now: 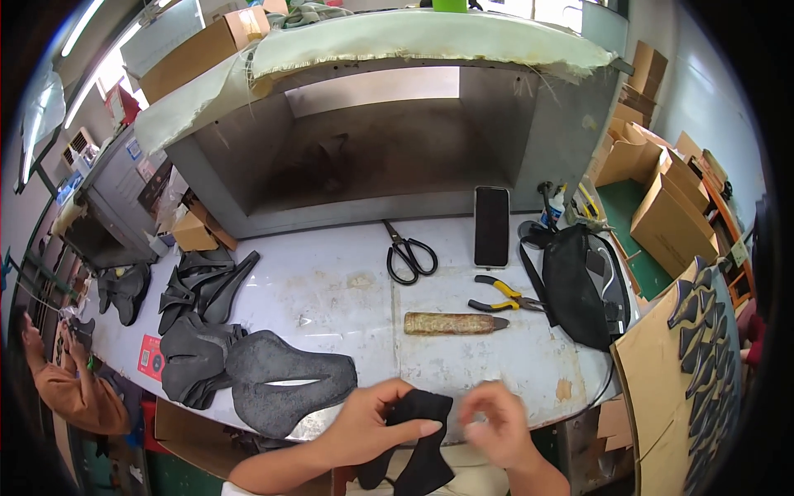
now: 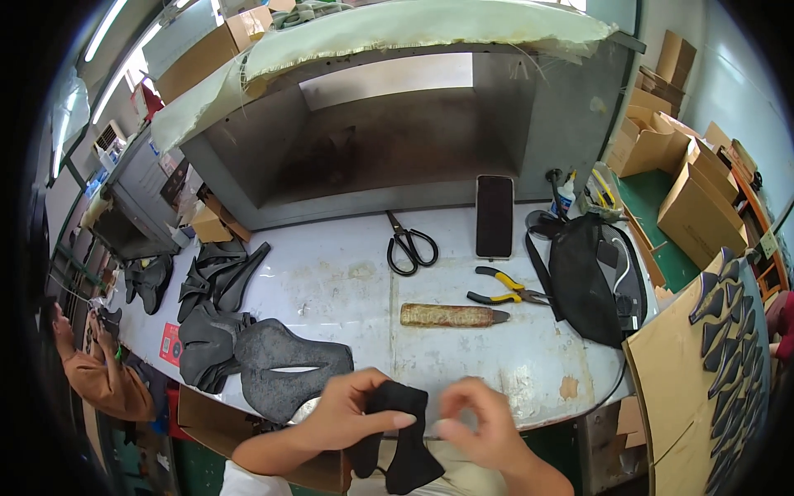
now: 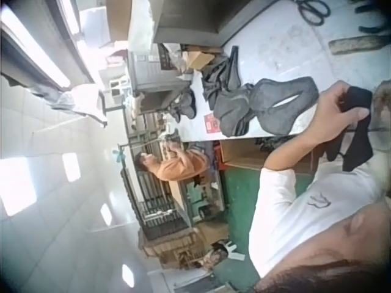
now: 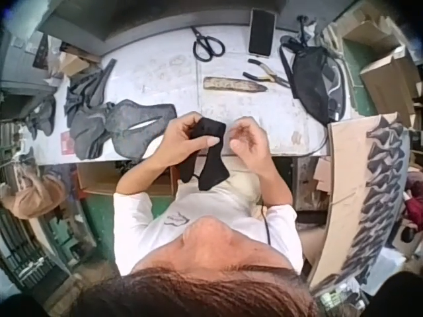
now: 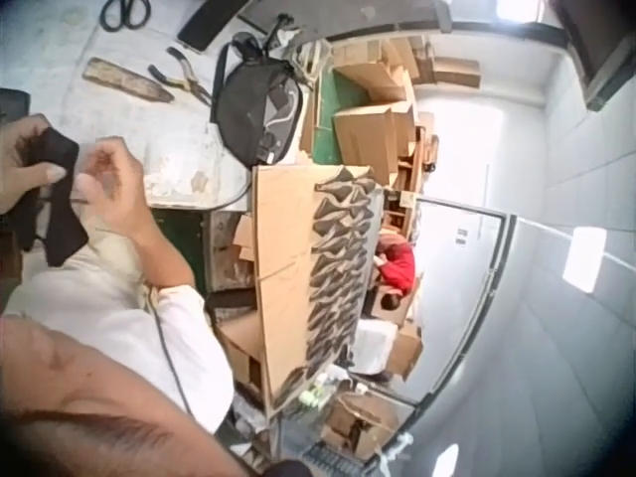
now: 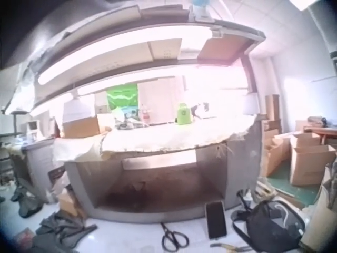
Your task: Inspecting and handling bicycle saddle components at a workbench in a manufacturing facility.
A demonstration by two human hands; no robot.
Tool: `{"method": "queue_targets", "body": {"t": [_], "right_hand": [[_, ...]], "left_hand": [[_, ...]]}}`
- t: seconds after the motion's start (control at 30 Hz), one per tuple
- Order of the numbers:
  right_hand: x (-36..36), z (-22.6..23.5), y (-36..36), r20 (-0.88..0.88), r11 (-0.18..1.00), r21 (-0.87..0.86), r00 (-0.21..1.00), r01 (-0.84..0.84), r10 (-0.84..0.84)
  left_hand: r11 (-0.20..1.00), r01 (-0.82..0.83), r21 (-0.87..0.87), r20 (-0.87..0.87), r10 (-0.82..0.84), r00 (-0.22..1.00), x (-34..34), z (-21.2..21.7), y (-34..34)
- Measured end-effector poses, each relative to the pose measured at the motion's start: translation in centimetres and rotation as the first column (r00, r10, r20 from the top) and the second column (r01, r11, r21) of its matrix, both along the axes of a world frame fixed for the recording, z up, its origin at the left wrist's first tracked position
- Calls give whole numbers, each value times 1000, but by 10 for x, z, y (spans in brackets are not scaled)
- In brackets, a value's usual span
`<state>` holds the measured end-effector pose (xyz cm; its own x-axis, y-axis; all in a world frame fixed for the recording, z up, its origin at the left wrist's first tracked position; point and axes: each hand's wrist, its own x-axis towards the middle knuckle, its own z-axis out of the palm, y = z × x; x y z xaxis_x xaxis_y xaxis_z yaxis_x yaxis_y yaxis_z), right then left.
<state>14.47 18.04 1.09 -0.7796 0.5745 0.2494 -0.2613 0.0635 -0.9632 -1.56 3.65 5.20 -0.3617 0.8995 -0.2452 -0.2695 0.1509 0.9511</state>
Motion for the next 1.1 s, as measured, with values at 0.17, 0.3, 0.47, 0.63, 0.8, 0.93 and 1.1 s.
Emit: {"method": "queue_targets", "body": {"t": [0.17,0.3,0.47,0.63,0.8,0.93,1.1], "right_hand": [[-17,34,3,467,917,176,851,-357,241],[-12,31,6,433,878,63,805,-475,405],[-13,20,1,352,856,-220,781,-467,516],[-18,-15,-5,-11,361,-844,687,-396,727],[-11,-5,-18,166,887,-407,937,-218,307],[-10,18,-12,167,951,242,974,-193,155],[-12,-1,-20,175,827,-478,890,-297,421]], "left_hand": [[993,76,-90,-25,-79,997,16,-32,-19],[975,189,-121,22,-187,982,18,-29,-28],[990,117,-73,4,-117,993,28,-33,-36],[999,36,20,25,-36,999,33,-25,-38],[994,-107,-22,197,110,974,27,-12,-34],[998,-65,11,219,61,974,23,-13,-35],[997,-68,33,207,60,976,23,-19,-41]]}}
